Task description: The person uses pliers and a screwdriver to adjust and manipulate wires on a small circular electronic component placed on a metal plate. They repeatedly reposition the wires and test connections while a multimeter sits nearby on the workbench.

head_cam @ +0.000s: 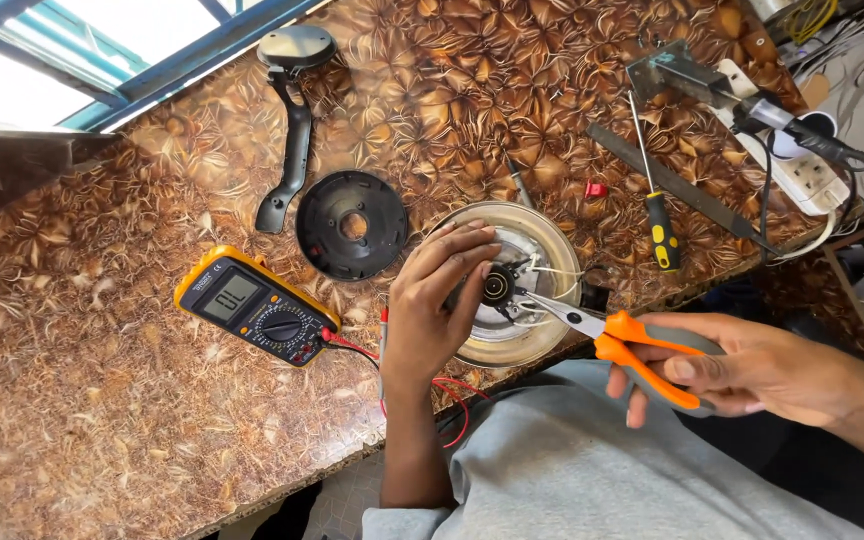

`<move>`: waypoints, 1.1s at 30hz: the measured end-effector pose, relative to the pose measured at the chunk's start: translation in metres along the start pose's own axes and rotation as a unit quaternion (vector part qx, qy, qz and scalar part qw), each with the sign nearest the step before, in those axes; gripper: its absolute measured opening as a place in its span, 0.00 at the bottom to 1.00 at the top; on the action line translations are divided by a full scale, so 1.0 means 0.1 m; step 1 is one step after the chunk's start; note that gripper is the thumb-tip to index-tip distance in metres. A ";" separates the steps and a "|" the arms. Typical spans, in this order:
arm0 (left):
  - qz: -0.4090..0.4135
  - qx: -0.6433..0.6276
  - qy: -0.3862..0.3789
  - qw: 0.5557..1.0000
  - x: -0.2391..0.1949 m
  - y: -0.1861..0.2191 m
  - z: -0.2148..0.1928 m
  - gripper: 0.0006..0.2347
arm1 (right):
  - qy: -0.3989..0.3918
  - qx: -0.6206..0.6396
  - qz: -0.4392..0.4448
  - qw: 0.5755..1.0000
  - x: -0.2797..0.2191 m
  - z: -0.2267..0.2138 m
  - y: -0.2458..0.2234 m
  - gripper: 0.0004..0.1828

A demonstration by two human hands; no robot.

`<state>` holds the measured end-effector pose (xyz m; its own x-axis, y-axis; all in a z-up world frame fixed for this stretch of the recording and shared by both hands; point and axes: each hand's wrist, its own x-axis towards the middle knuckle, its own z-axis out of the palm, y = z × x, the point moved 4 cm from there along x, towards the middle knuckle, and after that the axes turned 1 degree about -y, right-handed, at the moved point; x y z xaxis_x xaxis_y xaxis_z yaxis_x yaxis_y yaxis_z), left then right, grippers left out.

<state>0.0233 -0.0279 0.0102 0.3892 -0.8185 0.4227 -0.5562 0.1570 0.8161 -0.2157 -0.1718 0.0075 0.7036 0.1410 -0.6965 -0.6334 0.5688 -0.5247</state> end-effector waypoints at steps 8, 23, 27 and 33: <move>0.010 -0.001 -0.015 1.000 -0.02 -0.02 -0.01 0.09 | 0.032 0.023 0.031 0.999 -0.04 0.08 -0.04 0.43; 0.013 -0.001 -0.022 1.000 -0.04 -0.03 -0.03 0.08 | 0.032 0.098 0.037 0.994 -0.02 0.10 0.04 0.44; 0.012 0.000 -0.022 1.000 -0.05 -0.04 -0.02 0.08 | 0.025 0.138 0.039 0.989 0.00 0.14 0.02 0.43; 0.007 0.002 -0.021 1.000 -0.05 -0.04 -0.01 0.08 | 0.020 0.123 0.031 0.992 0.02 0.12 0.03 0.44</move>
<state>0.0247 -0.0241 0.0050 0.3500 -0.8387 0.4172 -0.5637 0.1671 0.8089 -0.2122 -0.1596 0.0103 0.6487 0.1530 -0.7455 -0.5744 0.7410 -0.3478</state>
